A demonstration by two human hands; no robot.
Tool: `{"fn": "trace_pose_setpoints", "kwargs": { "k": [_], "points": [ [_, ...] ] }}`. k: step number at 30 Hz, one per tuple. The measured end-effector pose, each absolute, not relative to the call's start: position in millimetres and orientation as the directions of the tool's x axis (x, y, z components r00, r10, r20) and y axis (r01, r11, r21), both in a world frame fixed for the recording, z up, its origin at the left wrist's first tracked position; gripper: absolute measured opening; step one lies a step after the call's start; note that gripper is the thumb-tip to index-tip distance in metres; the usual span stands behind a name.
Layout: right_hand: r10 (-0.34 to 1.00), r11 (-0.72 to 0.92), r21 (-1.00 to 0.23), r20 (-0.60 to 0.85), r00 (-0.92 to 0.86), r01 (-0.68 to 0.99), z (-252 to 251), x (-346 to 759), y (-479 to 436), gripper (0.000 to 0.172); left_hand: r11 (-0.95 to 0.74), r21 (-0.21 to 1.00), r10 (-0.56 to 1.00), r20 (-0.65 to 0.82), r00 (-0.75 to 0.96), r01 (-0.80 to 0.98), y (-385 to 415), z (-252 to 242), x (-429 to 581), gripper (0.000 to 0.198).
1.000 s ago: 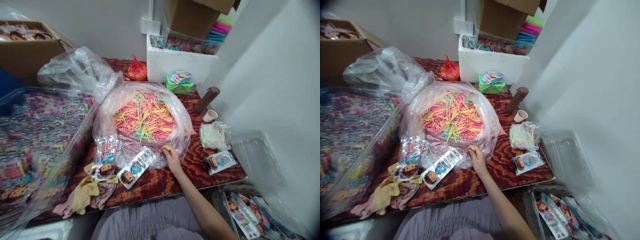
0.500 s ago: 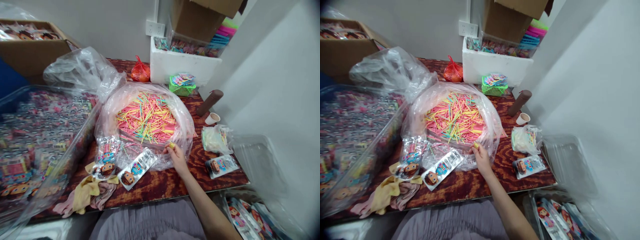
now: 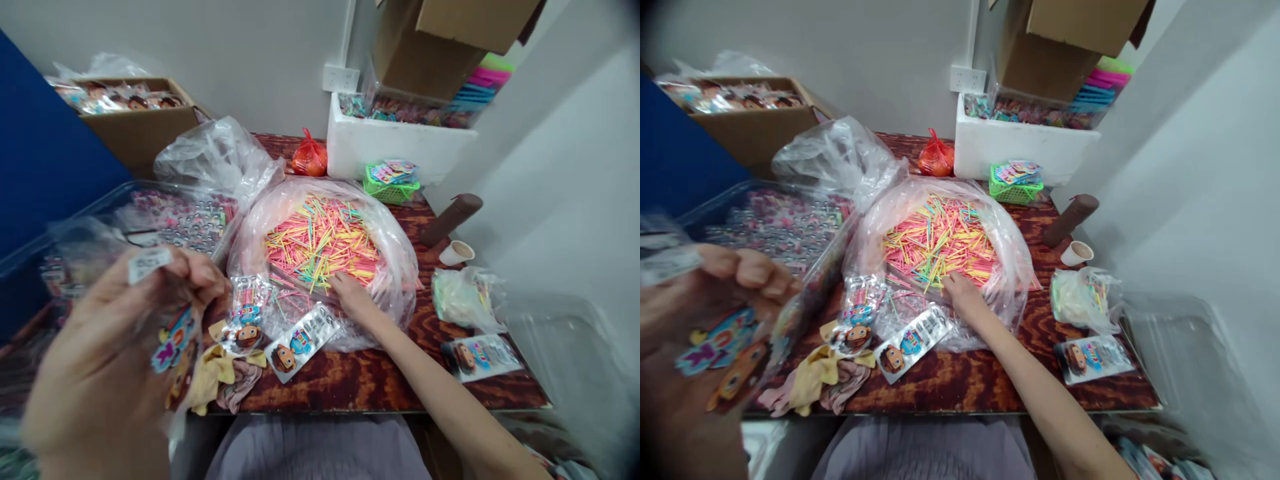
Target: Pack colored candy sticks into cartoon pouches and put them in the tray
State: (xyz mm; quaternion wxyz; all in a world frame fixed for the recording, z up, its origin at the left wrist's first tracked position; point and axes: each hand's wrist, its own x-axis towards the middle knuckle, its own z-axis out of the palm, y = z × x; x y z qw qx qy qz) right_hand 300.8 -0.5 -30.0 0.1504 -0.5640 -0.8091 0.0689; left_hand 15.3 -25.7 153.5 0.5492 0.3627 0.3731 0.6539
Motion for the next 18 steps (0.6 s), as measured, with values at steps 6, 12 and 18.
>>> {"fn": "trace_pose_setpoints", "kwargs": {
  "k": [6,12,18],
  "points": [
    [0.876,0.454,-0.110,0.234,-0.421,0.884,-38,299,7,0.011,0.215,0.887,0.968,-0.250,-0.035,-0.408,-47,103,35,0.030],
    [0.889,0.402,-0.436,0.395,-0.231,0.805,-30,302,5,0.021,0.333,0.895,0.937,-0.348,0.002,-0.296,-61,15,60,0.029],
    [0.914,0.157,-0.959,0.232,0.334,0.236,-17,306,-19,0.013,0.333,0.928,0.943,-0.331,0.043,-0.169,-69,-15,68,0.029]
  ]
}}
